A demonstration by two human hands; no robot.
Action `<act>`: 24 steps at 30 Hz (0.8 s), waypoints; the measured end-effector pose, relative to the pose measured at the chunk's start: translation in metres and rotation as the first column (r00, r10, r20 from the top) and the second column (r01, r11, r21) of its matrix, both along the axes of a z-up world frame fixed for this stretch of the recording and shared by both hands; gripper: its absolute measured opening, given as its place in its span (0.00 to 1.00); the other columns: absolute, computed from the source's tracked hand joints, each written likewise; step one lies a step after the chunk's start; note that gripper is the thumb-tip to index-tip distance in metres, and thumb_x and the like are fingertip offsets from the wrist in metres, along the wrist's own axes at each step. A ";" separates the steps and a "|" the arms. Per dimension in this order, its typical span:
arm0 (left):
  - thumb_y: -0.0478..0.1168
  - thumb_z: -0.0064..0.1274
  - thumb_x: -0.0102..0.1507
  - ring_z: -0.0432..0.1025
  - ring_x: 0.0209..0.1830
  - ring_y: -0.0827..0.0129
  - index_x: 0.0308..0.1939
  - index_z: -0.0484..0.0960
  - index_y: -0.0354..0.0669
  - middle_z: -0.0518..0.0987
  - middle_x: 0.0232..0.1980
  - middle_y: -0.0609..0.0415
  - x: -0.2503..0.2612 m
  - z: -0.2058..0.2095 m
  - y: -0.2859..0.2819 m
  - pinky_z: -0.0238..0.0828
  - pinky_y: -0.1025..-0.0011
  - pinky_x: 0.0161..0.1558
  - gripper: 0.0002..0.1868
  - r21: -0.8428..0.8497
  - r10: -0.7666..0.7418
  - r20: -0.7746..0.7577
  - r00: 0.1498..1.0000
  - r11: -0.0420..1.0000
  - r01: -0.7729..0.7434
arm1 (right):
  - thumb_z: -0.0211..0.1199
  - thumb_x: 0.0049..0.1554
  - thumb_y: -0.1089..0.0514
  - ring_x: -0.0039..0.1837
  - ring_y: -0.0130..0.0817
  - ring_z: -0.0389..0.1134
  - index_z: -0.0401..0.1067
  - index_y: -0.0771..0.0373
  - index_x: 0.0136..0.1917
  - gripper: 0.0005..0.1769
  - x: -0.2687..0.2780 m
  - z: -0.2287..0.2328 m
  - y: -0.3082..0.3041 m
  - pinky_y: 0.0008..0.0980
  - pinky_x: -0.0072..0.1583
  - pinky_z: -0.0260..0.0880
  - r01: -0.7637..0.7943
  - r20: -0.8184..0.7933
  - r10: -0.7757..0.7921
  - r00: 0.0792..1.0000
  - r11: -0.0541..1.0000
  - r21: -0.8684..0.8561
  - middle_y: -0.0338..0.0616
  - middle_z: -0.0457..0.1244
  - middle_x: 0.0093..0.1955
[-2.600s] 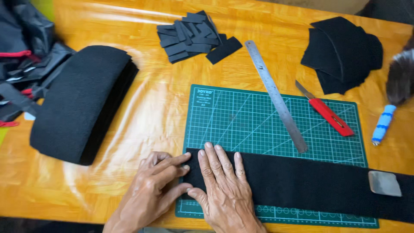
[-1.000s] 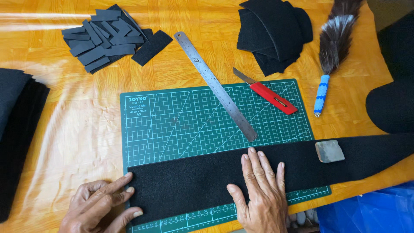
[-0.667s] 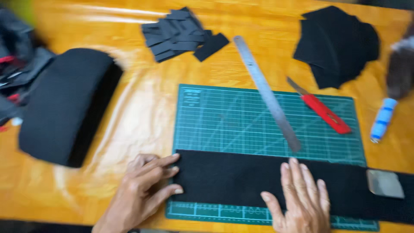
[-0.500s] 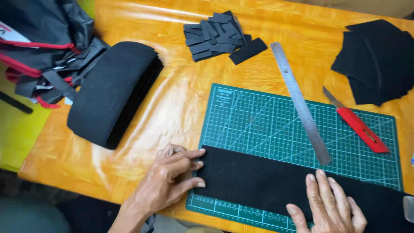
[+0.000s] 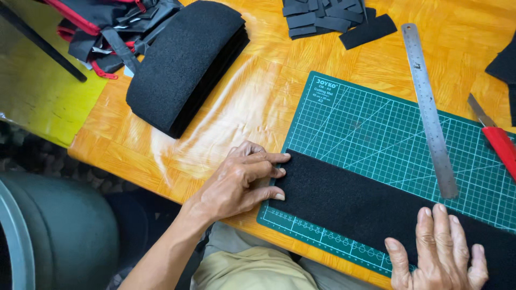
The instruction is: The person cleans a piece of black fabric with a feather duster, then places it on a cutting mat. They use a metal ruler and a red utility knife to measure and cut the fabric into smaller rectangular pieces.
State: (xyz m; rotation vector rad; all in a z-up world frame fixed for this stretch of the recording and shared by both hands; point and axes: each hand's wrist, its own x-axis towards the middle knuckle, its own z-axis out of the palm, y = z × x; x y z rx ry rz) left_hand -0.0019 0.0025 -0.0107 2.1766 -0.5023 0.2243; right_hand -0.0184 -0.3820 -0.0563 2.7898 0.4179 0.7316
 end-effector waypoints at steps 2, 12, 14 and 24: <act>0.50 0.64 0.60 0.71 0.52 0.58 0.44 0.82 0.40 0.79 0.65 0.51 -0.002 0.002 0.000 0.68 0.60 0.57 0.18 -0.012 0.000 0.001 1.000 1.000 0.000 | 0.49 0.66 0.31 0.79 0.40 0.74 0.82 0.58 0.78 0.42 -0.001 -0.001 0.002 0.40 0.83 0.49 -0.018 -0.006 0.018 1.000 0.999 0.050 0.46 0.73 0.81; 0.48 0.64 0.60 0.74 0.51 0.58 0.44 0.84 0.38 0.81 0.63 0.48 0.000 0.013 -0.003 0.68 0.61 0.56 0.17 -0.034 0.008 -0.033 0.999 0.999 -0.010 | 0.48 0.63 0.31 0.79 0.41 0.70 0.78 0.56 0.77 0.42 0.002 -0.004 0.008 0.42 0.83 0.43 0.022 -0.030 -0.017 0.999 0.985 0.173 0.45 0.70 0.79; 0.49 0.64 0.60 0.74 0.50 0.58 0.44 0.84 0.39 0.82 0.63 0.48 0.000 0.013 -0.002 0.68 0.61 0.55 0.18 -0.032 0.008 -0.033 0.999 0.999 -0.009 | 0.47 0.62 0.30 0.79 0.39 0.69 0.76 0.54 0.77 0.42 0.002 0.003 0.013 0.43 0.82 0.46 0.043 -0.043 -0.036 0.998 0.986 0.161 0.44 0.69 0.79; 0.50 0.70 0.51 0.81 0.48 0.68 0.43 0.86 0.43 0.84 0.61 0.51 0.005 -0.014 0.002 0.71 0.68 0.56 0.22 0.064 0.034 0.070 0.997 0.997 -0.039 | 0.43 0.60 0.27 0.82 0.37 0.55 0.58 0.48 0.81 0.43 0.005 0.035 0.021 0.53 0.77 0.49 0.091 -0.295 -0.023 0.955 0.972 0.218 0.35 0.54 0.84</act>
